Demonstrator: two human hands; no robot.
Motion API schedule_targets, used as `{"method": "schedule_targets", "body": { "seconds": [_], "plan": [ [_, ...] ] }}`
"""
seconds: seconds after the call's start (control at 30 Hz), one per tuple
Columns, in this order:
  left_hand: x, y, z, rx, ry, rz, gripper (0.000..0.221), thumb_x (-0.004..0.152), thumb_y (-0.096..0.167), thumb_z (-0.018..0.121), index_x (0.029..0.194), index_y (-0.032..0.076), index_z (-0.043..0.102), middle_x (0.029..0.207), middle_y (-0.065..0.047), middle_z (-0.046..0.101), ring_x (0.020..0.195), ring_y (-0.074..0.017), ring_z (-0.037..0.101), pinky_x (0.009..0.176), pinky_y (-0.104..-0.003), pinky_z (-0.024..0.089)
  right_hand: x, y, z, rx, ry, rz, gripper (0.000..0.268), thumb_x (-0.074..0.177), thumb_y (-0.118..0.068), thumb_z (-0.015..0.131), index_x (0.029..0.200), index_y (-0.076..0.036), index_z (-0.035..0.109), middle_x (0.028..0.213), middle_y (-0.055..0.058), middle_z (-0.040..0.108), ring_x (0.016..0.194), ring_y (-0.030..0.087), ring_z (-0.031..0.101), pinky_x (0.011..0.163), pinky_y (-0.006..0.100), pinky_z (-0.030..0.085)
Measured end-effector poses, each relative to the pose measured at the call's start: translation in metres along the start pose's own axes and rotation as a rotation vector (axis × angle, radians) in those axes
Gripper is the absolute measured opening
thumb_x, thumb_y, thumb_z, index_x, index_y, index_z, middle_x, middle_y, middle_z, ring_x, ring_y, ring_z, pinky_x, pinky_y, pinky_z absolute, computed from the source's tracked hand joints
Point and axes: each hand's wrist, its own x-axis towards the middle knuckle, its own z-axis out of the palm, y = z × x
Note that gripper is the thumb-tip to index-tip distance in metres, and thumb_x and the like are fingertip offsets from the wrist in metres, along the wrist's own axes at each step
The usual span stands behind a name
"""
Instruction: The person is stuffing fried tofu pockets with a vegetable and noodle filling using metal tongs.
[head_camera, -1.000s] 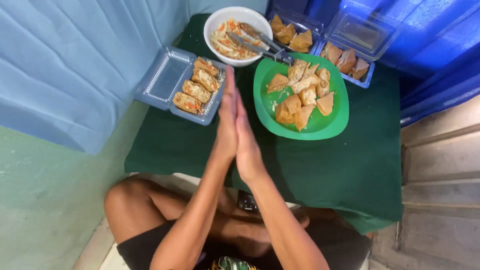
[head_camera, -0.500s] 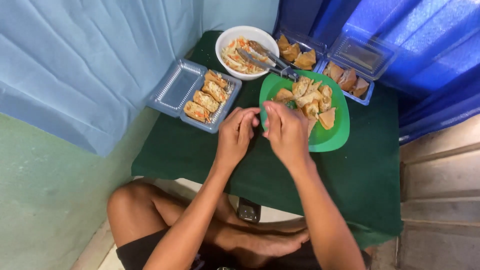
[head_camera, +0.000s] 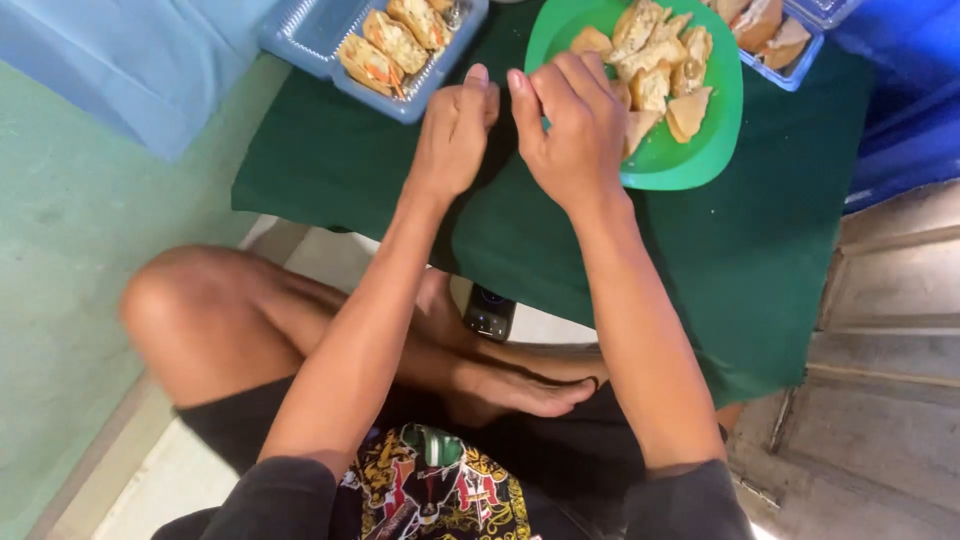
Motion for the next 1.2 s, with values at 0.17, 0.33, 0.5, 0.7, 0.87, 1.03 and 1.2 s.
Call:
{"method": "schedule_targets", "body": {
  "seconds": [0.17, 0.33, 0.5, 0.7, 0.87, 1.03, 1.2],
  "plan": [
    [-0.003, -0.005, 0.002, 0.101, 0.044, 0.073, 0.047, 0.105, 0.027, 0.042, 0.063, 0.005, 0.046, 0.063, 0.001, 0.042, 0.061, -0.0124, 0.036, 0.059, -0.026, 0.040, -0.002, -0.001, -0.005, 0.095, 0.019, 0.048, 0.004, 0.100, 0.001, 0.063, 0.100, 0.000, 0.060, 0.092, 0.013, 0.063, 0.079, 0.034, 0.060, 0.071, 0.044, 0.049],
    [0.000, -0.015, 0.000, 0.190, 0.072, 0.118, 0.050, 0.107, 0.028, 0.039, 0.064, 0.005, 0.048, 0.061, 0.000, 0.045, 0.059, -0.0123, 0.040, 0.060, -0.026, 0.043, -0.010, 0.006, -0.007, 0.187, 0.016, 0.109, 0.013, 0.100, 0.002, 0.062, 0.112, -0.004, 0.061, 0.100, 0.010, 0.070, 0.083, 0.034, 0.069, 0.074, 0.044, 0.053],
    [-0.003, -0.016, -0.002, 0.215, 0.149, 0.212, 0.052, 0.108, 0.029, 0.039, 0.064, 0.004, 0.048, 0.060, -0.002, 0.047, 0.058, -0.0136, 0.041, 0.063, -0.027, 0.046, -0.006, 0.005, -0.012, 0.233, 0.038, 0.088, 0.026, 0.091, 0.013, 0.059, 0.112, -0.003, 0.062, 0.101, 0.010, 0.062, 0.086, 0.031, 0.060, 0.079, 0.043, 0.049],
    [-0.003, -0.021, 0.004, 0.247, 0.176, 0.200, 0.050, 0.107, 0.026, 0.043, 0.062, 0.002, 0.048, 0.060, -0.001, 0.042, 0.057, -0.0126, 0.036, 0.055, -0.028, 0.041, -0.014, 0.011, -0.017, 0.286, 0.005, 0.076, 0.014, 0.081, 0.014, 0.056, 0.081, 0.002, 0.063, 0.075, 0.010, 0.058, 0.061, 0.027, 0.051, 0.060, 0.039, 0.043],
    [-0.002, -0.016, 0.001, 0.219, 0.109, 0.199, 0.050, 0.108, 0.025, 0.044, 0.063, 0.003, 0.046, 0.061, 0.000, 0.041, 0.058, -0.0126, 0.034, 0.055, -0.027, 0.039, -0.013, 0.010, -0.014, 0.113, 0.038, 0.052, 0.016, 0.075, 0.014, 0.058, 0.073, -0.003, 0.060, 0.069, 0.008, 0.058, 0.057, 0.029, 0.050, 0.057, 0.040, 0.042],
    [-0.008, -0.004, 0.000, 0.234, 0.083, 0.258, 0.049, 0.109, 0.027, 0.040, 0.069, 0.000, 0.049, 0.064, -0.003, 0.046, 0.060, -0.0155, 0.037, 0.058, -0.030, 0.043, -0.015, 0.010, -0.008, 0.076, -0.012, 0.051, 0.014, 0.071, 0.011, 0.056, 0.070, -0.003, 0.056, 0.065, 0.008, 0.058, 0.057, 0.031, 0.051, 0.057, 0.041, 0.041],
    [-0.010, 0.014, -0.003, 0.184, 0.011, 0.253, 0.031, 0.107, 0.027, 0.043, 0.087, 0.004, 0.052, 0.071, -0.005, 0.054, 0.062, -0.0181, 0.045, 0.060, -0.034, 0.045, -0.016, 0.008, 0.003, -0.045, -0.130, 0.061, 0.014, 0.073, 0.002, 0.061, 0.066, -0.005, 0.052, 0.059, 0.008, 0.053, 0.050, 0.032, 0.046, 0.052, 0.043, 0.034]
  ]
}}
